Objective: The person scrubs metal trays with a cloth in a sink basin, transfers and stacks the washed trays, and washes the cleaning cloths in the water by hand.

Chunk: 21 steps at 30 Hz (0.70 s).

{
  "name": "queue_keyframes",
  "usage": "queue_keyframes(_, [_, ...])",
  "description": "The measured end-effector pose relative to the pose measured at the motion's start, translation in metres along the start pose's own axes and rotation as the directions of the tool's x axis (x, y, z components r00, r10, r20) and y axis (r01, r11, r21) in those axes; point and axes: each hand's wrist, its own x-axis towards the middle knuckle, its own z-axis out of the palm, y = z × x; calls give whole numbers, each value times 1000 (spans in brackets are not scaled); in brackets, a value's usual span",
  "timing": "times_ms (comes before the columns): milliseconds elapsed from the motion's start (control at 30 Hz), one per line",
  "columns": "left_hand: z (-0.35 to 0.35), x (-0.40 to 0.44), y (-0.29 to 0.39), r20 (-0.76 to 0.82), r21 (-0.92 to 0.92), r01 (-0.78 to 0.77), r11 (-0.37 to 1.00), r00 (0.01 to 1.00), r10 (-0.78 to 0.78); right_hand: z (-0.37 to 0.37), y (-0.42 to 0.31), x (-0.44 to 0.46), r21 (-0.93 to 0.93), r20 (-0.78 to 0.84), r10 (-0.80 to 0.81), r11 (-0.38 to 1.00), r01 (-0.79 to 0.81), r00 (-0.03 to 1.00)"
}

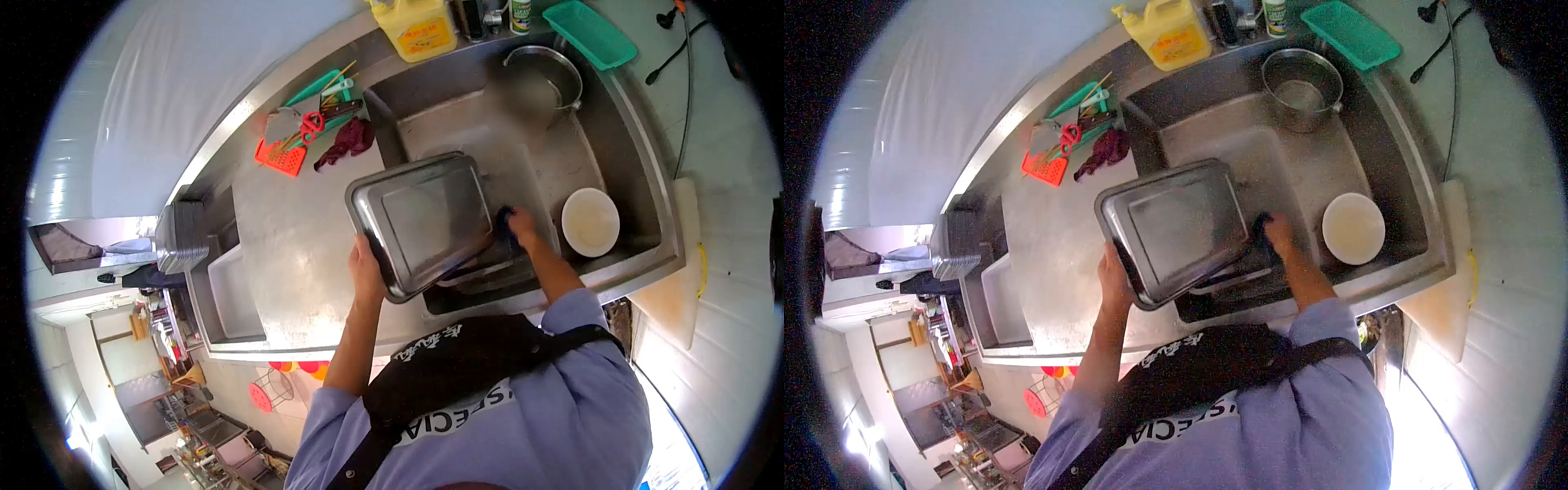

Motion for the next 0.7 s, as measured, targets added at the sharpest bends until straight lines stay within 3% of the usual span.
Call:
queue_keyframes(33, [2,1,3,13,19,18,1000,1000,-18,-4,-9,0,407,-66,206,899,-162,976])
queue_keyframes(100, [11,1,12,59,-78,26,997,998,-22,-30,-47,-11,192,14,24,981,-26,1000])
queue_keyframes(167, [12,1,25,166,-222,67,973,986,-30,-43,-79,-28,214,-57,-129,967,138,990])
queue_keyframes(200, [17,1,33,145,-202,113,973,986,-84,-43,-95,-31,225,-94,-210,948,226,973])
queue_keyframes(300, [26,21,17,113,-228,89,970,992,-64,-21,-139,-46,118,-213,-453,868,483,866])
queue_keyframes(333, [31,23,16,197,-273,102,957,979,-48,-10,-158,-58,95,-240,-489,848,521,839])
queue_keyframes(367, [43,13,25,128,-178,47,983,992,-24,-10,-182,-76,99,-94,-549,825,557,830])
queue_keyframes(400, [50,9,29,148,-238,70,969,988,-35,3,-195,-89,24,-202,-678,718,696,707])
queue_keyframes(467, [53,11,29,163,-284,84,955,986,-39,0,-230,-129,65,-91,-717,688,722,691])
queue_keyframes(567, [46,22,21,167,-255,81,964,985,-39,8,-240,-178,-22,-89,-890,450,893,447])
queue_keyframes(633, [43,28,27,200,-245,104,964,978,-55,3,-231,-194,-67,-132,-905,415,907,404])
queue_keyframes(700, [45,31,34,116,-287,156,945,985,-127,-5,-209,-183,-110,-197,-881,456,883,430])
